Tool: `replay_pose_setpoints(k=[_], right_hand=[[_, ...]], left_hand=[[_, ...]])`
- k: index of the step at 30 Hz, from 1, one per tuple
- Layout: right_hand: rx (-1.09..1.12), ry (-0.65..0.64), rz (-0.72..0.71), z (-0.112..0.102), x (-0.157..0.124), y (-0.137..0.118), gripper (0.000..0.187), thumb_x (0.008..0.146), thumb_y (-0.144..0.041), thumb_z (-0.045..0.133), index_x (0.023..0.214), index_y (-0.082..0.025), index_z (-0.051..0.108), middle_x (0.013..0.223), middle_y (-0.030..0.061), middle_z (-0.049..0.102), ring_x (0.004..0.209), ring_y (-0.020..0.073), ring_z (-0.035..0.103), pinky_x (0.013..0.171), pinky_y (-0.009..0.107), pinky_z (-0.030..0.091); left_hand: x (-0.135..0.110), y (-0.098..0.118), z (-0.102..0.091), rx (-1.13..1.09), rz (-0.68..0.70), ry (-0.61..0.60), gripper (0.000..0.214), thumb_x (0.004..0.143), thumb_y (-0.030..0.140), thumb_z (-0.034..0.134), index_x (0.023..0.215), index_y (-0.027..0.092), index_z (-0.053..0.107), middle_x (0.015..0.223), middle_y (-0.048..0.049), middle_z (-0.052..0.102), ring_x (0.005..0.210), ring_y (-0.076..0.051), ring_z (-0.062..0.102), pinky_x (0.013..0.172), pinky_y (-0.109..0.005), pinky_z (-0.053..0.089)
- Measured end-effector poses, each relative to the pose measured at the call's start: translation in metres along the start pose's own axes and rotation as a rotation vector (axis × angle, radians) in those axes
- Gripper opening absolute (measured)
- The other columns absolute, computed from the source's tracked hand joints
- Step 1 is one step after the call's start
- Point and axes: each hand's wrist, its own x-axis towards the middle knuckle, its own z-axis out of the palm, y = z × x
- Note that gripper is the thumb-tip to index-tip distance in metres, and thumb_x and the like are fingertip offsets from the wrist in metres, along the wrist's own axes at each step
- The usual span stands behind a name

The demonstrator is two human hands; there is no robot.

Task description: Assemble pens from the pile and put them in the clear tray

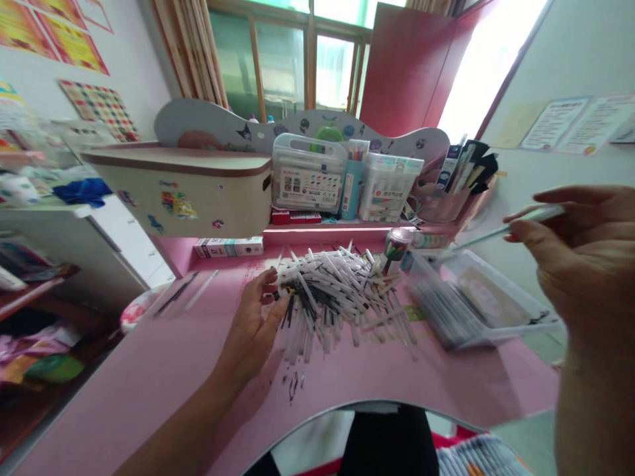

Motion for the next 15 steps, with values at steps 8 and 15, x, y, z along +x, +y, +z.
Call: replay_pose_setpoints(k=[8,15], right_hand=[[-0.277,-0.725,0.198,0.016,0.026,0.091,0.016,0.078,-0.019,0.074,0.086,-0.021,0.061,0.070,0.0048,0.072,0.055,0.0144,0.063,0.059,0.030,0.045],[-0.024,-1.101,0.434,0.051,0.008,0.145,0.022,0.069,-0.024,0.073,0.084,-0.020,0.057,0.052,-0.0014,0.062,0.044,0.0152,0.058,0.043,0.025,0.044]], left_hand=[[0.002,-0.002,0.001,0.000,-0.034,-0.021,0.055,0.092,0.044,0.055,0.140,0.019,0.045,0.127,-0.0140,0.059,0.112,-0.026,0.059,0.100,-0.048,0.048],[0.001,0.000,0.001,0.051,-0.021,-0.042,0.047,0.090,0.039,0.055,0.132,0.018,0.054,0.120,-0.0130,0.064,0.109,-0.026,0.062,0.097,-0.045,0.050]])
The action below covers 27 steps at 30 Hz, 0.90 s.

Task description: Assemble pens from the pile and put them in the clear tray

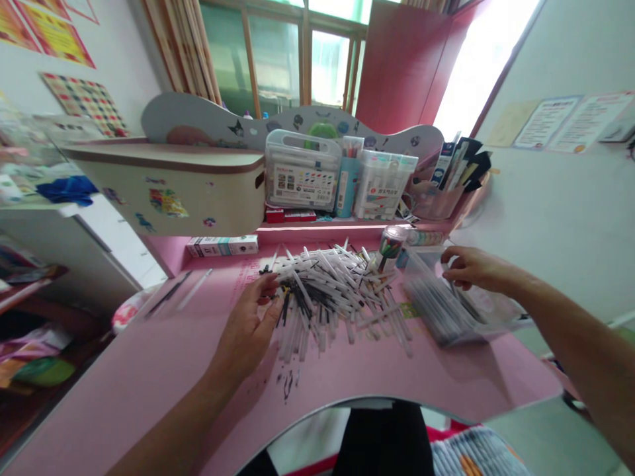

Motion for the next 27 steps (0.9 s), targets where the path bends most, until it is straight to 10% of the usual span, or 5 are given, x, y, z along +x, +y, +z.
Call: replay_pose_setpoints(k=[9,17,22,27], right_hand=[[-0.043,-0.005,-0.165,0.010,0.007,0.015,0.036,0.070,-0.021,0.066,0.106,-0.020,0.071,0.063,-0.0005,0.068,0.043,0.0134,0.059,0.039,0.022,0.043],[-0.128,0.731,-0.437,0.019,-0.046,-0.096,0.027,0.084,-0.030,0.063,0.105,-0.018,0.073,0.080,0.0068,0.073,0.061,0.0169,0.063,0.058,0.030,0.047],[-0.144,0.352,-0.691,0.090,-0.049,-0.153,0.014,0.086,-0.024,0.063,0.095,-0.021,0.073,0.084,0.0043,0.071,0.072,0.0175,0.063,0.070,0.032,0.048],[-0.417,0.015,-0.583,0.184,-0.019,-0.166,0.012,0.086,-0.017,0.063,0.079,-0.019,0.073,0.090,0.0110,0.069,0.082,0.0242,0.064,0.074,0.036,0.047]], left_hand=[[0.001,0.003,-0.002,0.019,0.020,-0.001,0.043,0.088,0.036,0.055,0.127,0.019,0.058,0.114,-0.0108,0.068,0.104,-0.025,0.064,0.096,-0.044,0.050],[0.002,0.003,-0.002,-0.032,-0.025,0.039,0.041,0.088,0.037,0.056,0.124,0.019,0.060,0.113,-0.0103,0.068,0.102,-0.024,0.064,0.094,-0.042,0.051],[0.006,-0.001,-0.006,-0.155,-0.157,0.090,0.039,0.087,0.041,0.059,0.118,0.018,0.062,0.113,-0.0102,0.067,0.099,-0.023,0.063,0.090,-0.039,0.050],[0.011,-0.006,-0.009,-0.332,-0.277,0.148,0.034,0.081,0.038,0.065,0.109,0.019,0.064,0.107,-0.0070,0.067,0.094,-0.020,0.062,0.083,-0.034,0.050]])
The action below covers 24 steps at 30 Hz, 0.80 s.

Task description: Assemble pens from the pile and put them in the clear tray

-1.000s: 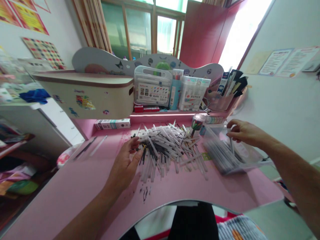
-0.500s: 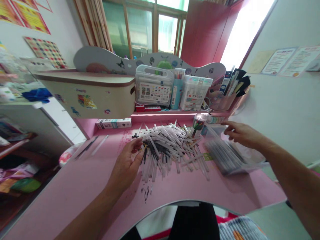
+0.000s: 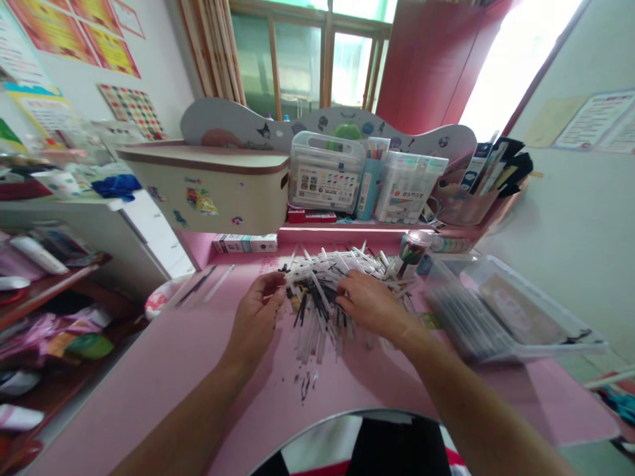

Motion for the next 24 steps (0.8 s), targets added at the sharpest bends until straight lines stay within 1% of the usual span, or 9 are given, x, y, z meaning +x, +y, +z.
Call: replay_pose_setpoints(k=[3,6,9,14,17,19,21,22,24], right_hand=[[-0.092,-0.033,0.053,0.037,0.009,-0.008,0.017,0.090,-0.022,0.059,0.086,-0.018,0.075,0.098,0.0148,0.070,0.086,0.0271,0.065,0.074,0.037,0.048],[-0.186,0.005,0.060,0.055,0.009,-0.012,0.026,0.095,-0.032,0.054,0.094,-0.016,0.075,0.102,0.0157,0.071,0.093,0.0286,0.065,0.078,0.038,0.050],[-0.242,0.010,0.053,0.060,0.008,-0.013,0.029,0.096,-0.033,0.052,0.097,-0.014,0.074,0.102,0.0152,0.071,0.098,0.0292,0.065,0.083,0.038,0.051],[-0.242,0.016,0.063,0.066,0.009,-0.015,0.023,0.093,-0.021,0.051,0.093,-0.014,0.073,0.099,0.0143,0.072,0.096,0.0284,0.065,0.081,0.038,0.050],[-0.216,0.086,0.088,0.070,0.009,-0.015,0.019,0.089,-0.019,0.054,0.089,-0.015,0.072,0.094,0.0136,0.071,0.091,0.0274,0.064,0.078,0.037,0.049],[-0.177,0.174,0.103,0.072,0.007,-0.014,0.016,0.089,-0.020,0.055,0.086,-0.016,0.070,0.093,0.0127,0.070,0.089,0.0259,0.063,0.077,0.036,0.049],[-0.107,0.273,0.063,0.072,0.004,-0.015,0.013,0.088,-0.021,0.056,0.084,-0.017,0.068,0.092,0.0113,0.068,0.088,0.0244,0.062,0.077,0.035,0.048],[-0.062,0.311,0.014,0.073,0.003,-0.016,0.011,0.088,-0.021,0.057,0.084,-0.017,0.067,0.092,0.0105,0.067,0.088,0.0238,0.061,0.078,0.035,0.047],[0.035,0.342,-0.118,0.073,0.000,-0.018,0.009,0.088,-0.022,0.058,0.084,-0.018,0.065,0.090,0.0087,0.066,0.087,0.0227,0.059,0.079,0.034,0.047]], left_hand=[[0.003,-0.002,0.001,-0.146,-0.066,0.019,0.036,0.075,0.035,0.071,0.106,0.018,0.065,0.104,-0.0053,0.067,0.093,-0.020,0.062,0.083,-0.034,0.049],[0.003,-0.002,0.002,-0.214,-0.125,0.048,0.035,0.071,0.032,0.072,0.103,0.018,0.066,0.101,-0.0044,0.068,0.091,-0.019,0.062,0.080,-0.032,0.048],[0.003,-0.001,0.003,-0.234,-0.122,0.056,0.033,0.069,0.030,0.072,0.100,0.018,0.067,0.099,-0.0041,0.068,0.090,-0.018,0.061,0.079,-0.031,0.047],[0.003,-0.001,0.002,-0.255,-0.116,0.055,0.032,0.068,0.027,0.073,0.098,0.018,0.068,0.097,-0.0035,0.068,0.087,-0.018,0.061,0.077,-0.030,0.046],[0.003,0.000,0.004,-0.292,-0.141,0.048,0.032,0.065,0.026,0.075,0.095,0.017,0.069,0.092,-0.0035,0.069,0.085,-0.018,0.062,0.074,-0.029,0.047],[0.002,0.000,0.007,-0.307,-0.150,0.034,0.032,0.064,0.026,0.077,0.093,0.017,0.069,0.089,-0.0039,0.070,0.084,-0.018,0.062,0.072,-0.028,0.047],[0.001,0.000,0.010,-0.320,-0.170,-0.014,0.034,0.063,0.028,0.080,0.094,0.016,0.070,0.088,-0.0044,0.071,0.082,-0.018,0.063,0.070,-0.027,0.046],[0.000,0.000,0.011,-0.329,-0.191,-0.059,0.036,0.064,0.029,0.081,0.096,0.016,0.071,0.089,-0.0047,0.072,0.079,-0.017,0.062,0.069,-0.027,0.046],[-0.003,-0.002,0.013,-0.353,-0.239,-0.166,0.039,0.066,0.032,0.081,0.100,0.016,0.071,0.089,-0.0056,0.073,0.073,-0.016,0.061,0.065,-0.027,0.046]])
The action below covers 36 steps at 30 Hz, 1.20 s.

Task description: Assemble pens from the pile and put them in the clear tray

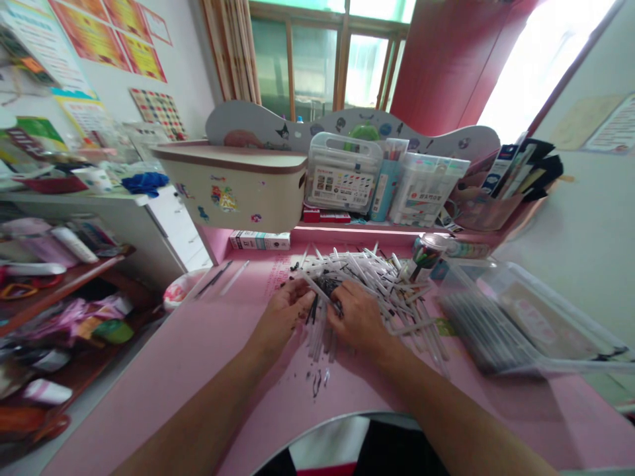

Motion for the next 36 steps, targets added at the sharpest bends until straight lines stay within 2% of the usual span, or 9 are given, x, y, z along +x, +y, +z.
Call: replay_pose_setpoints(k=[3,7,10,12,20,23,29,33,36], right_hand=[[0.141,-0.014,-0.102,0.000,-0.002,-0.004,0.011,0.091,-0.022,0.057,0.093,-0.017,0.067,0.093,0.0080,0.064,0.089,0.0219,0.057,0.081,0.034,0.046],[0.176,-0.093,-0.178,0.002,-0.004,-0.009,0.026,0.089,-0.015,0.058,0.114,-0.018,0.067,0.108,0.0095,0.063,0.099,0.0228,0.053,0.088,0.036,0.043],[0.100,-0.235,-0.271,0.002,-0.005,-0.015,0.038,0.078,-0.018,0.070,0.116,-0.023,0.068,0.119,0.0088,0.060,0.104,0.0260,0.049,0.089,0.039,0.040],[0.049,-0.319,-0.315,0.001,-0.005,-0.018,0.042,0.073,-0.023,0.076,0.114,-0.025,0.069,0.122,0.0089,0.059,0.106,0.0277,0.047,0.089,0.041,0.038],[-0.041,-0.423,-0.350,-0.006,0.004,-0.021,0.010,0.083,-0.023,0.069,0.093,-0.021,0.072,0.117,0.0102,0.062,0.104,0.0264,0.047,0.085,0.039,0.036],[-0.059,-0.426,-0.376,-0.006,0.005,-0.018,0.009,0.085,-0.023,0.068,0.092,-0.019,0.070,0.114,0.0105,0.064,0.101,0.0254,0.048,0.083,0.038,0.037],[0.012,-0.410,-0.391,-0.004,0.002,-0.012,0.017,0.073,-0.023,0.077,0.087,-0.018,0.069,0.105,0.0083,0.066,0.092,0.0222,0.051,0.079,0.035,0.040],[0.024,-0.363,-0.411,0.003,0.000,-0.008,0.002,0.082,-0.019,0.068,0.083,-0.017,0.068,0.097,0.0075,0.066,0.087,0.0210,0.051,0.079,0.034,0.041],[0.050,-0.342,-0.417,0.005,-0.001,-0.006,0.004,0.085,-0.017,0.066,0.081,-0.018,0.066,0.093,0.0067,0.066,0.083,0.0198,0.051,0.078,0.033,0.041]], left_hand=[[-0.001,-0.001,-0.002,-0.005,-0.001,-0.043,0.031,0.069,0.036,0.080,0.090,0.014,0.072,0.084,-0.0068,0.072,0.070,-0.016,0.061,0.064,-0.027,0.047],[0.006,0.002,-0.012,-0.076,0.111,0.206,0.027,0.071,0.040,0.077,0.075,0.015,0.069,0.078,-0.0038,0.069,0.067,-0.014,0.059,0.062,-0.025,0.045],[0.013,0.003,-0.020,-0.194,0.148,0.401,0.024,0.071,0.038,0.075,0.073,0.017,0.064,0.074,-0.0012,0.067,0.066,-0.013,0.057,0.059,-0.023,0.043],[0.016,0.003,-0.022,-0.237,0.159,0.454,0.022,0.071,0.036,0.074,0.073,0.017,0.063,0.072,-0.0001,0.065,0.065,-0.012,0.056,0.058,-0.023,0.041],[0.014,0.001,-0.019,-0.232,0.134,0.435,0.025,0.067,0.038,0.075,0.073,0.017,0.063,0.073,0.0007,0.063,0.066,-0.013,0.055,0.058,-0.024,0.040],[0.014,-0.001,-0.020,-0.236,0.127,0.434,0.026,0.066,0.039,0.076,0.074,0.017,0.063,0.073,0.0007,0.063,0.065,-0.013,0.055,0.059,-0.025,0.040],[0.016,-0.001,-0.022,-0.256,0.114,0.426,0.026,0.067,0.038,0.077,0.074,0.017,0.063,0.074,0.0004,0.064,0.066,-0.012,0.055,0.059,-0.025,0.040],[0.015,0.000,-0.022,-0.257,0.118,0.409,0.024,0.069,0.036,0.077,0.074,0.017,0.064,0.074,0.0002,0.064,0.065,-0.012,0.055,0.058,-0.024,0.040],[0.014,0.001,-0.021,-0.251,0.110,0.409,0.024,0.069,0.037,0.078,0.074,0.017,0.064,0.073,0.0001,0.065,0.065,-0.012,0.056,0.058,-0.024,0.040]])
